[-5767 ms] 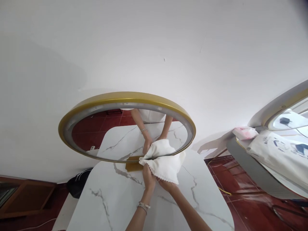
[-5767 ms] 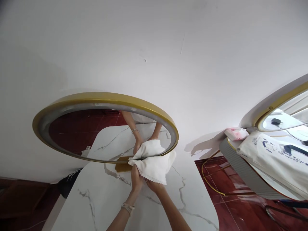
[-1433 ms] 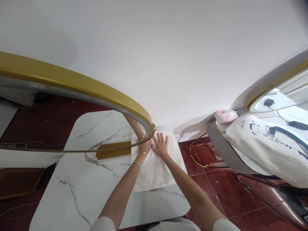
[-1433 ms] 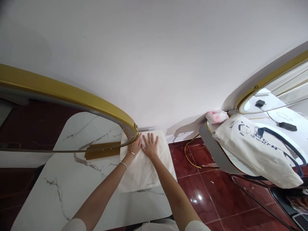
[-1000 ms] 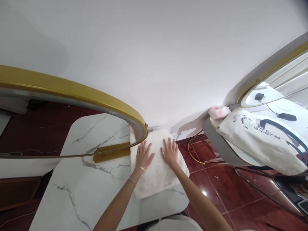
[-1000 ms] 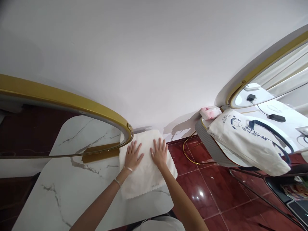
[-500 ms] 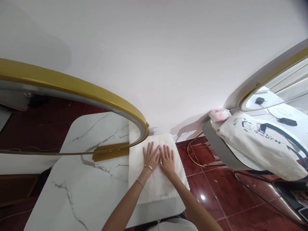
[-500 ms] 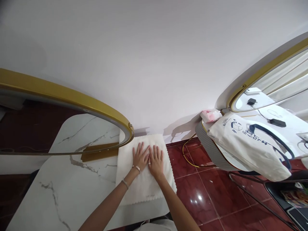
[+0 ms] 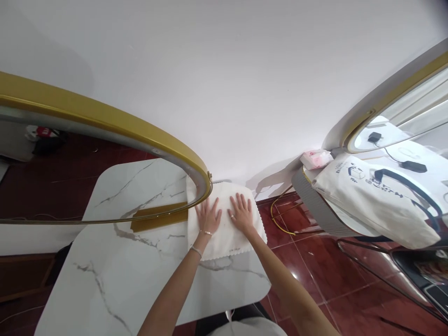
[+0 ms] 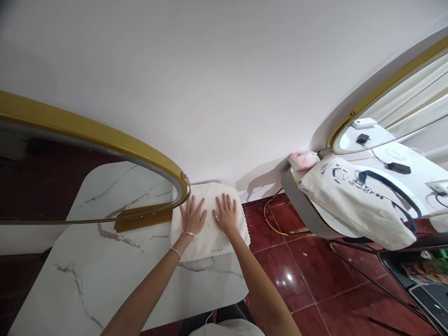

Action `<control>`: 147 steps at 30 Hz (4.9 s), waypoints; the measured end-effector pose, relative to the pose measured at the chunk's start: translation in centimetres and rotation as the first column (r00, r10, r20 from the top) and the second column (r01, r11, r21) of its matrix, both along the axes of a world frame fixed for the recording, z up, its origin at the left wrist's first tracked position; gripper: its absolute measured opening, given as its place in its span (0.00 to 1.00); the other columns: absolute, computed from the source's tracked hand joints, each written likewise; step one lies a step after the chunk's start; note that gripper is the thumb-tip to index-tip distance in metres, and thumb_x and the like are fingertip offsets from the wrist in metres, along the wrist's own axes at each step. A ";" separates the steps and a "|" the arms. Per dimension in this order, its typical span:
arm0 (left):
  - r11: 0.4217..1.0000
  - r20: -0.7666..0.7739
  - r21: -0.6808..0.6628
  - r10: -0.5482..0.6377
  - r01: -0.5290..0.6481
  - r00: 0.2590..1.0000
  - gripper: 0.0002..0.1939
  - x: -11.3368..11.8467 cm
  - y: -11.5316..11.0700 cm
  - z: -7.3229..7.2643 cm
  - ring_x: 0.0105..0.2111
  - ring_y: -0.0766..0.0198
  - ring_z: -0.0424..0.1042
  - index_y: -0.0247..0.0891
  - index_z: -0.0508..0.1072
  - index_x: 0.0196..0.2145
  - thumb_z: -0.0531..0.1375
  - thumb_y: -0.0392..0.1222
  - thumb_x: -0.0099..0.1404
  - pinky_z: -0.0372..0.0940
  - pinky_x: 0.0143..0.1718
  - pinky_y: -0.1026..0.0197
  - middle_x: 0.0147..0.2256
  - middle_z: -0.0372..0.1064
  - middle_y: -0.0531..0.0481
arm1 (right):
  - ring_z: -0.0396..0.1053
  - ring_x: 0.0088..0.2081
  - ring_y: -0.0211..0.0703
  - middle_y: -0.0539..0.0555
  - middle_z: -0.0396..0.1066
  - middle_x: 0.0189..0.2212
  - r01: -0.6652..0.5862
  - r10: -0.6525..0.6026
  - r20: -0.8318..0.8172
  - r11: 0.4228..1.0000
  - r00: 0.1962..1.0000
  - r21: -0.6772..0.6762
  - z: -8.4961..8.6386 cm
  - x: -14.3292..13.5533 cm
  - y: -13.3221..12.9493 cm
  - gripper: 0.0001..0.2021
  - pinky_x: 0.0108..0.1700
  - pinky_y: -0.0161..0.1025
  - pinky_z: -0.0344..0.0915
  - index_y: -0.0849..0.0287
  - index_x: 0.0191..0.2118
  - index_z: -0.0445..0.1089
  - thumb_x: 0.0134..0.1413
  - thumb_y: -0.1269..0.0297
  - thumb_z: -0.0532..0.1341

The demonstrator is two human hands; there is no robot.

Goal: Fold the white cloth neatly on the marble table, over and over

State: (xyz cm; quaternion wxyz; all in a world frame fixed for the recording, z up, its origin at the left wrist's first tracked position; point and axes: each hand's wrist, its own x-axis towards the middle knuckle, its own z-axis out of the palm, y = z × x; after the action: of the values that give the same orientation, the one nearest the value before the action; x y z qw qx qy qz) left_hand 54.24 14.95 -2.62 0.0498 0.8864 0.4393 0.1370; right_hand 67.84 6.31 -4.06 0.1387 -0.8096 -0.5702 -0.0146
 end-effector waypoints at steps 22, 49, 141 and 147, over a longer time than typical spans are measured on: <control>0.997 0.016 -0.018 -0.070 0.070 0.997 0.32 -10.0 -15.4 -0.7 0.65 0.40 0.36 0.51 0.54 0.62 0.58 0.49 0.61 0.40 0.61 0.34 0.68 0.27 0.46 | 0.31 0.66 0.62 0.58 0.34 0.67 -0.077 0.083 0.082 0.994 0.993 -0.077 0.9 -6.0 -12.0 0.36 0.60 0.67 0.31 0.49 0.67 0.38 0.58 0.43 0.49; 0.861 0.165 -0.179 0.503 -0.476 0.848 0.17 -9.9 -12.8 0.8 0.56 0.45 0.57 0.43 0.72 0.47 0.52 0.50 0.65 0.59 0.50 0.43 0.60 0.53 0.42 | 0.35 0.66 0.63 0.58 0.37 0.67 -0.065 0.064 0.054 0.998 0.996 0.011 0.5 -10.0 -17.9 0.35 0.60 0.70 0.36 0.48 0.68 0.33 0.60 0.50 0.50; 0.971 0.098 -0.028 0.239 -0.237 0.966 0.25 -26.6 -0.9 -0.4 0.64 0.50 0.48 0.42 0.62 0.60 0.50 0.39 0.65 0.51 0.59 0.46 0.65 0.46 0.41 | 0.46 0.64 0.50 0.58 0.50 0.63 -0.057 0.073 -0.050 0.962 0.996 0.267 -0.8 -26.9 -1.9 0.31 0.59 0.50 0.55 0.54 0.67 0.39 0.63 0.53 0.48; 0.968 0.085 0.063 0.239 -0.244 0.967 0.30 -28.8 2.2 -2.1 0.66 0.51 0.37 0.52 0.48 0.64 0.50 0.44 0.67 0.44 0.63 0.43 0.68 0.30 0.51 | 0.37 0.67 0.53 0.59 0.36 0.67 -0.146 0.143 0.028 0.967 0.989 0.208 -0.2 -26.9 3.3 0.32 0.62 0.54 0.47 0.58 0.68 0.32 0.64 0.58 0.46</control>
State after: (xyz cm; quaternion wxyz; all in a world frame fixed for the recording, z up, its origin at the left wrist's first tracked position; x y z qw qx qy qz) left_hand 25.45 17.15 -4.70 0.0173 0.8217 0.5364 0.1918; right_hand 40.90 9.63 -4.21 0.2201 -0.7468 -0.6237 -0.0696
